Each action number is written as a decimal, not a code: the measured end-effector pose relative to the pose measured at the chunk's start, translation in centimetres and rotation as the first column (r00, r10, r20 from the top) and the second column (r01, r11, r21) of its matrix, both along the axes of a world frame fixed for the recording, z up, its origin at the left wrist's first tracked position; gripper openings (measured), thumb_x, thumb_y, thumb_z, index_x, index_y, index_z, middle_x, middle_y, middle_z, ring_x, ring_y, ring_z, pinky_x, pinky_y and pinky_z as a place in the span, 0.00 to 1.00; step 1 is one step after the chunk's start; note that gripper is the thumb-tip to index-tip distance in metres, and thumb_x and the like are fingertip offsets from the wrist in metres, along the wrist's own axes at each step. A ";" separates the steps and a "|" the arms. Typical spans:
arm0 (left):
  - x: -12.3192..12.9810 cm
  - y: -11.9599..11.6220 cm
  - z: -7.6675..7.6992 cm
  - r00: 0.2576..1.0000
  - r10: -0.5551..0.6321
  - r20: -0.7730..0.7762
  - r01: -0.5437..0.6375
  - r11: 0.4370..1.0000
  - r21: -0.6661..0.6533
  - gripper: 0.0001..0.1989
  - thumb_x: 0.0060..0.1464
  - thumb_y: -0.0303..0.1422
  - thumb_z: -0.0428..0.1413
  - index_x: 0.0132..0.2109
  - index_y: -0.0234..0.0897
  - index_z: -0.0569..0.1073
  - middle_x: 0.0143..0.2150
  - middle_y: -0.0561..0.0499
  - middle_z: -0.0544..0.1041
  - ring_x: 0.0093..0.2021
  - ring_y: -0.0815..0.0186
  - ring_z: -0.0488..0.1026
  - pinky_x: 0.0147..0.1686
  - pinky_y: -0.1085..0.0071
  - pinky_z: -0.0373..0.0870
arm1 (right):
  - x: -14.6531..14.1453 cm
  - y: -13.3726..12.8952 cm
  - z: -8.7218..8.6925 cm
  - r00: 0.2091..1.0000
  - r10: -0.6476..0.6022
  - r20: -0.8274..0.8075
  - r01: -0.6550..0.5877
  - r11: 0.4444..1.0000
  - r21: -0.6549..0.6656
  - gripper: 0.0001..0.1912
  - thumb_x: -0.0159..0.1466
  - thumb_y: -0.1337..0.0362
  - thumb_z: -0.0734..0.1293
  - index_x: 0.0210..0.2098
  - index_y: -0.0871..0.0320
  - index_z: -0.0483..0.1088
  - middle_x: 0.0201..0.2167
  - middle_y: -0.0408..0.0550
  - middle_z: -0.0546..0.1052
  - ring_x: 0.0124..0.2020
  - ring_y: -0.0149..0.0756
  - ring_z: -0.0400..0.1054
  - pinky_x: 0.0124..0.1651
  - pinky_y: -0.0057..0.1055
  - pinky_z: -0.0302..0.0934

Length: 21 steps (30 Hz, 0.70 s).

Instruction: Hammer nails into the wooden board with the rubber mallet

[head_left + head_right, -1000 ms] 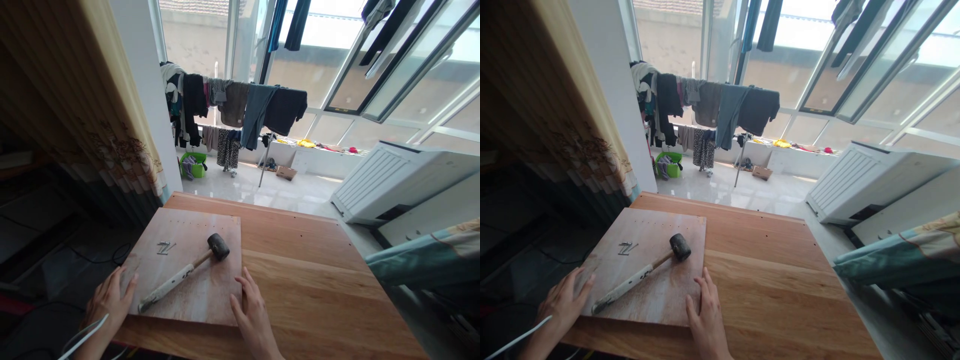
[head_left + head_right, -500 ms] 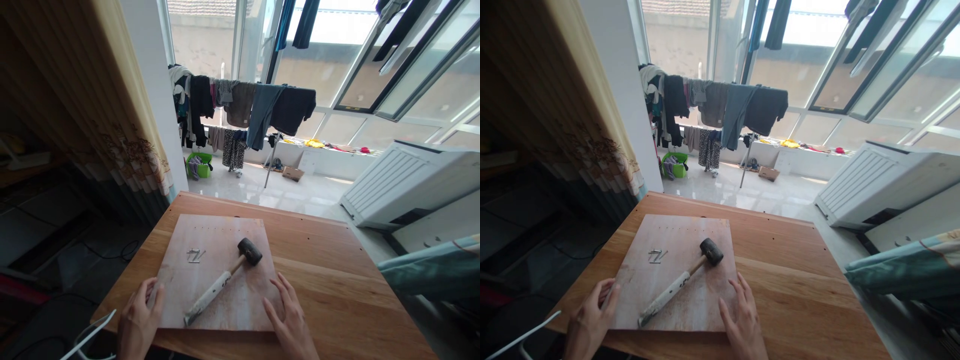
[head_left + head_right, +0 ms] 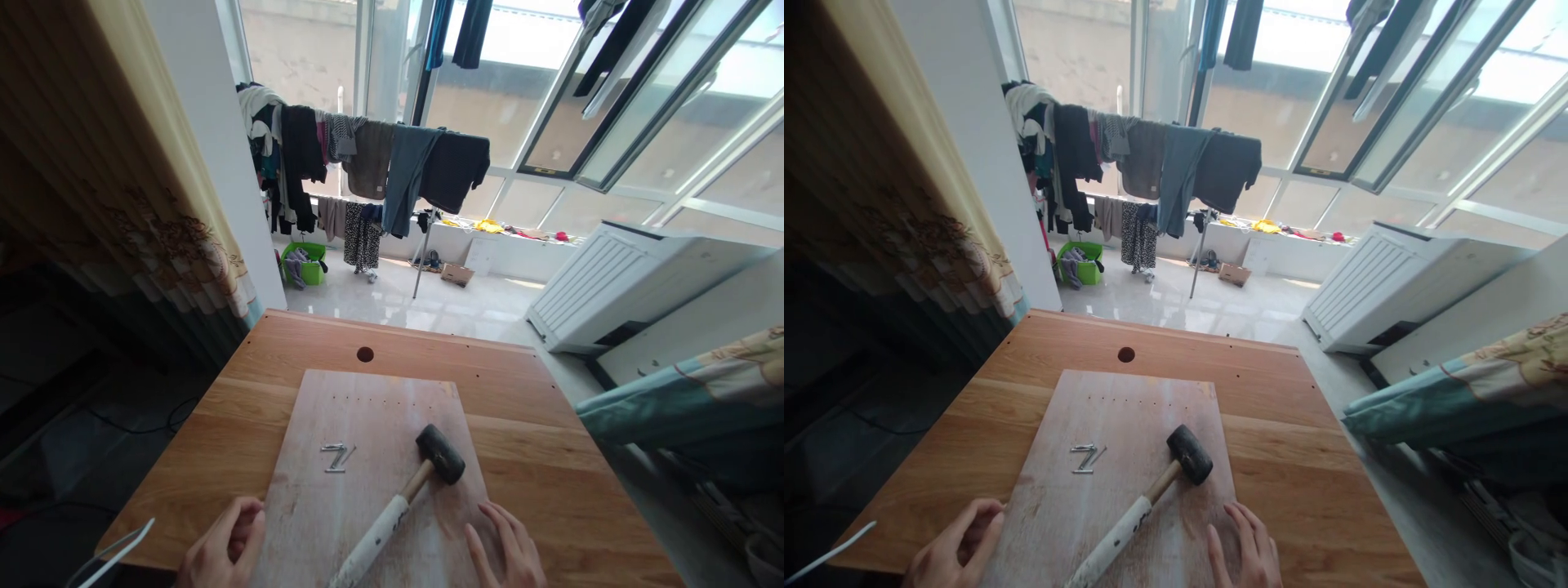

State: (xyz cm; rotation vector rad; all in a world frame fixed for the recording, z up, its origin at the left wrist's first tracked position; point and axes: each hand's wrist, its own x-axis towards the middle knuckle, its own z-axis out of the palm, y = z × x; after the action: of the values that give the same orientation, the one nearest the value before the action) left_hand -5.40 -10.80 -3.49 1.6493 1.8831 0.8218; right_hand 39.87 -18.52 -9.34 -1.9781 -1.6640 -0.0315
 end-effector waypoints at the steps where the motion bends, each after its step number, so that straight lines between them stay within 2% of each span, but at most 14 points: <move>1: -0.1 0.0 -0.1 1.000 -0.023 -0.011 0.024 0.999 0.023 0.11 0.58 0.46 0.55 0.37 0.46 0.77 0.32 0.55 0.83 0.31 0.64 0.83 0.30 0.76 0.79 | 0.1 0.0 0.0 1.000 -0.004 0.011 0.004 1.000 -0.001 0.24 0.68 0.43 0.65 0.52 0.54 0.77 0.49 0.53 0.81 0.47 0.49 0.79 0.45 0.41 0.76; 3: -0.1 0.1 -0.4 0.996 -0.069 -0.057 0.075 0.992 0.100 0.10 0.59 0.44 0.56 0.40 0.47 0.77 0.35 0.55 0.83 0.33 0.64 0.83 0.32 0.75 0.80 | 0.0 0.3 0.4 1.000 -0.014 0.018 0.014 1.000 -0.023 0.26 0.68 0.42 0.64 0.52 0.53 0.77 0.48 0.53 0.81 0.46 0.49 0.79 0.45 0.41 0.76; 6: 0.8 0.5 -0.5 0.977 -0.060 -0.206 0.107 0.968 0.228 0.09 0.61 0.41 0.54 0.46 0.47 0.75 0.40 0.53 0.82 0.39 0.61 0.83 0.39 0.70 0.80 | -1.4 1.1 2.1 0.997 -0.067 0.047 0.070 0.994 -0.079 0.28 0.69 0.40 0.61 0.51 0.55 0.77 0.47 0.58 0.80 0.45 0.54 0.77 0.44 0.47 0.74; 8: 1.8 1.0 -0.2 0.951 -0.044 -0.305 0.141 0.942 0.304 0.10 0.62 0.39 0.54 0.48 0.47 0.75 0.44 0.51 0.82 0.43 0.57 0.81 0.44 0.64 0.79 | -3.4 1.8 3.8 0.980 -0.171 0.098 0.179 0.980 -0.082 0.27 0.70 0.42 0.59 0.49 0.55 0.78 0.48 0.61 0.78 0.48 0.60 0.75 0.43 0.53 0.71; 9: 2.4 1.2 0.0 0.941 -0.051 -0.336 0.168 0.929 0.329 0.10 0.62 0.39 0.54 0.48 0.47 0.74 0.45 0.50 0.81 0.46 0.56 0.81 0.46 0.62 0.78 | -4.7 2.1 4.5 0.974 -0.207 0.086 0.213 0.975 -0.061 0.26 0.70 0.42 0.58 0.44 0.55 0.78 0.46 0.62 0.78 0.48 0.61 0.74 0.45 0.54 0.70; 11: 3.9 1.9 0.7 0.928 -0.094 -0.359 0.229 0.907 0.354 0.10 0.63 0.37 0.53 0.50 0.46 0.74 0.46 0.49 0.80 0.47 0.56 0.79 0.47 0.60 0.77 | -7.7 2.9 5.8 0.979 -0.193 -0.059 0.189 0.980 -0.058 0.26 0.72 0.44 0.56 0.30 0.53 0.73 0.31 0.55 0.76 0.36 0.50 0.76 0.41 0.43 0.69; 12: 4.7 2.2 1.1 0.925 -0.127 -0.358 0.259 0.900 0.352 0.10 0.64 0.36 0.53 0.50 0.45 0.74 0.46 0.49 0.80 0.47 0.56 0.79 0.47 0.61 0.76 | -9.1 3.2 6.2 0.973 -0.170 -0.158 0.157 0.983 -0.092 0.27 0.73 0.43 0.55 0.29 0.52 0.72 0.25 0.49 0.74 0.27 0.44 0.73 0.33 0.37 0.67; 13: 5.6 2.6 1.6 0.920 -0.167 -0.355 0.295 0.891 0.345 0.10 0.64 0.34 0.52 0.51 0.45 0.74 0.46 0.49 0.80 0.47 0.57 0.78 0.47 0.62 0.76 | -10.5 3.6 6.4 0.960 -0.126 -0.249 0.098 0.988 -0.121 0.27 0.73 0.42 0.54 0.32 0.52 0.72 0.21 0.45 0.71 0.21 0.41 0.70 0.29 0.34 0.65; 15: 7.3 3.3 2.5 0.891 -0.265 -0.370 0.384 0.873 0.301 0.12 0.65 0.31 0.51 0.52 0.45 0.73 0.46 0.49 0.79 0.47 0.58 0.78 0.48 0.62 0.75 | -12.7 4.3 6.7 0.934 -0.047 -0.354 -0.002 0.990 -0.138 0.29 0.71 0.38 0.54 0.46 0.51 0.75 0.21 0.42 0.73 0.21 0.41 0.70 0.29 0.33 0.64; 16: 8.1 3.7 2.9 0.866 -0.313 -0.389 0.430 0.864 0.262 0.13 0.64 0.30 0.51 0.53 0.45 0.73 0.47 0.48 0.79 0.48 0.58 0.77 0.48 0.62 0.75 | -13.4 4.7 6.8 0.930 -0.011 -0.367 -0.048 0.987 -0.152 0.31 0.71 0.37 0.53 0.49 0.50 0.75 0.21 0.43 0.74 0.22 0.42 0.72 0.30 0.32 0.64; 18: 9.3 4.4 3.8 0.809 -0.387 -0.443 0.501 0.848 0.174 0.14 0.63 0.26 0.51 0.52 0.44 0.74 0.49 0.48 0.78 0.49 0.57 0.76 0.50 0.59 0.73 | -14.3 5.4 6.9 0.930 0.023 -0.367 -0.100 0.976 -0.194 0.31 0.71 0.36 0.52 0.47 0.49 0.75 0.23 0.45 0.78 0.25 0.44 0.76 0.31 0.32 0.65; 21: 10.1 5.2 4.7 0.736 -0.437 -0.518 0.551 0.831 0.082 0.15 0.59 0.20 0.51 0.47 0.42 0.75 0.50 0.47 0.78 0.51 0.56 0.75 0.52 0.56 0.71 | -14.5 5.9 7.4 0.889 -0.001 -0.457 -0.129 0.959 -0.253 0.27 0.68 0.36 0.57 0.34 0.50 0.73 0.19 0.43 0.74 0.23 0.43 0.74 0.30 0.32 0.64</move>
State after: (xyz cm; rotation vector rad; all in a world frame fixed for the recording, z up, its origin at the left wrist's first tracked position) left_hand 4.70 -5.58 1.21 2.5505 1.5172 0.4287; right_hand 25.36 -12.58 -1.99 -1.9270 -1.4755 0.6765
